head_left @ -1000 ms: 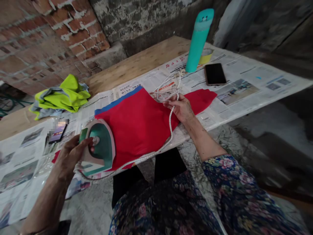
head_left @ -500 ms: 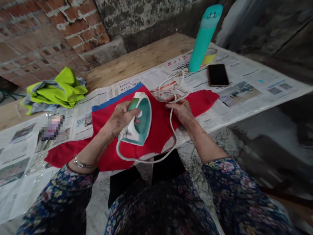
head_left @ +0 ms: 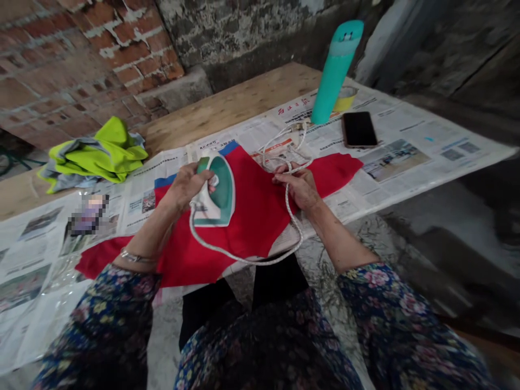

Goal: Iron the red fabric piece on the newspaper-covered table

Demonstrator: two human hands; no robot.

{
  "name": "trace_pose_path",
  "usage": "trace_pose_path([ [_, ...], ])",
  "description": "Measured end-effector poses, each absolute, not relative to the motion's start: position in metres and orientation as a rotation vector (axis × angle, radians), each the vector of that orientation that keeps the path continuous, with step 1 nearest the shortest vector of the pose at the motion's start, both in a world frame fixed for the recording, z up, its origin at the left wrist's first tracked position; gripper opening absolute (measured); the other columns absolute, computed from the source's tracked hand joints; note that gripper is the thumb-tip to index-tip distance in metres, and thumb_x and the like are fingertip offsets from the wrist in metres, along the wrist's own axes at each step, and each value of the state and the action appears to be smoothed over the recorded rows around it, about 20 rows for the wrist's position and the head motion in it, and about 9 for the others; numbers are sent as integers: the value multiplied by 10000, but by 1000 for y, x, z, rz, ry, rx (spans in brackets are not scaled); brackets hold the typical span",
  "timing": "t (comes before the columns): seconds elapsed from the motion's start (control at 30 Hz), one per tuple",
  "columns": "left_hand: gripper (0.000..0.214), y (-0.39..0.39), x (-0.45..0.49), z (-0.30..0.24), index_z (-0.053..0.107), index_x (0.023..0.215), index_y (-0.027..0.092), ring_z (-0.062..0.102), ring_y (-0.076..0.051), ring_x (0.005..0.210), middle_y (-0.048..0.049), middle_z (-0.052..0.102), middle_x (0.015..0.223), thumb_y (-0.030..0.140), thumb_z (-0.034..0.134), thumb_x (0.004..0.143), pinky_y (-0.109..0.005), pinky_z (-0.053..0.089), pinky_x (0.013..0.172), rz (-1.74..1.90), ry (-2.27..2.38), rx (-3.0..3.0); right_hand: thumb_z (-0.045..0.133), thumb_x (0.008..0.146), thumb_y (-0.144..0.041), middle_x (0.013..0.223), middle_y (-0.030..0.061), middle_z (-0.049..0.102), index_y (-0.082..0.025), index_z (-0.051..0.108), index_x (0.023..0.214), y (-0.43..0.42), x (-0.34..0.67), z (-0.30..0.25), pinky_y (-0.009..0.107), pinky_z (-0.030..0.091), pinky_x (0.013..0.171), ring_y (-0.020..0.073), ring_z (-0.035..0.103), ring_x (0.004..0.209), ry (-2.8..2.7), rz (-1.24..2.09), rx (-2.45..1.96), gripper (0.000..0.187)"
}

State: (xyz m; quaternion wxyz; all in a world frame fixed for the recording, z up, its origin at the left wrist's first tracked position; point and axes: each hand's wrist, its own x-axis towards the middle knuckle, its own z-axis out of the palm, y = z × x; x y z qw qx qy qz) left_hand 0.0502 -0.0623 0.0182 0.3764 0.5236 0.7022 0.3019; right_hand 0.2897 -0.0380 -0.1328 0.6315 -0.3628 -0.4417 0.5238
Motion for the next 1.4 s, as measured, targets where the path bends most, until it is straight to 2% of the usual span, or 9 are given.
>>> trace_pose_path([
  [0.13,227,-97,21,25,584,679,247,528,-136,457,30,590,515,312,782,770,-242,393,474,657,1722,1440,894,631,-399,752,-11,667,-289,671,715,-39,287,-130,417,570,861,213,644,766,-1012,1196,-845,262],
  [0.23,195,-117,24,27,644,750,247,535,-146,458,39,598,508,387,779,761,-241,379,453,608,1623,1494,892,625,-424,740,-17,664,-296,660,708,-40,286,-129,406,560,835,214,626,761,-1008,1178,-867,278],
  [0.43,82,-100,70,12,644,777,232,560,-136,485,43,618,529,225,723,801,-243,415,512,619,1500,1466,883,681,-454,713,-11,594,-283,628,656,-43,287,-129,401,518,801,203,571,739,-1014,1109,-881,309],
  [0.53,130,-72,86,6,620,754,235,551,-122,492,56,613,525,178,692,846,-240,417,534,689,1538,1426,877,675,-478,685,-8,561,-278,590,591,-43,288,-129,399,512,798,203,554,742,-1034,1076,-902,360],
  [0.67,209,-39,84,8,568,729,237,532,-102,502,74,588,530,193,685,896,-227,415,561,845,1667,1322,878,669,-481,689,-7,580,-276,595,587,-44,288,-126,382,513,770,201,551,744,-1041,1072,-909,359],
  [0.77,269,-31,62,12,529,698,254,528,-113,506,69,551,528,237,746,856,-242,413,550,915,1733,1289,869,675,-461,689,-3,593,-280,592,579,-44,287,-126,380,513,756,209,559,748,-1042,1077,-899,344],
  [0.93,247,-75,11,18,580,670,261,534,-148,513,14,621,564,333,784,789,-274,408,515,797,1823,1365,856,707,-385,704,-3,607,-277,617,605,-41,287,-130,387,514,770,203,569,739,-1065,1085,-850,281],
  [1.17,253,-159,-4,24,602,696,259,474,-146,466,26,583,503,451,751,767,-269,341,459,640,1779,1476,819,712,-315,733,-3,632,-274,638,617,-45,285,-129,374,509,740,195,575,743,-1115,1078,-855,208],
  [1.4,215,-145,31,5,686,885,237,558,-155,484,30,604,518,430,750,816,-243,399,471,642,1464,1489,828,689,-401,647,-24,579,-278,619,601,-47,284,-126,358,454,673,180,529,682,-1089,1036,-902,259],
])
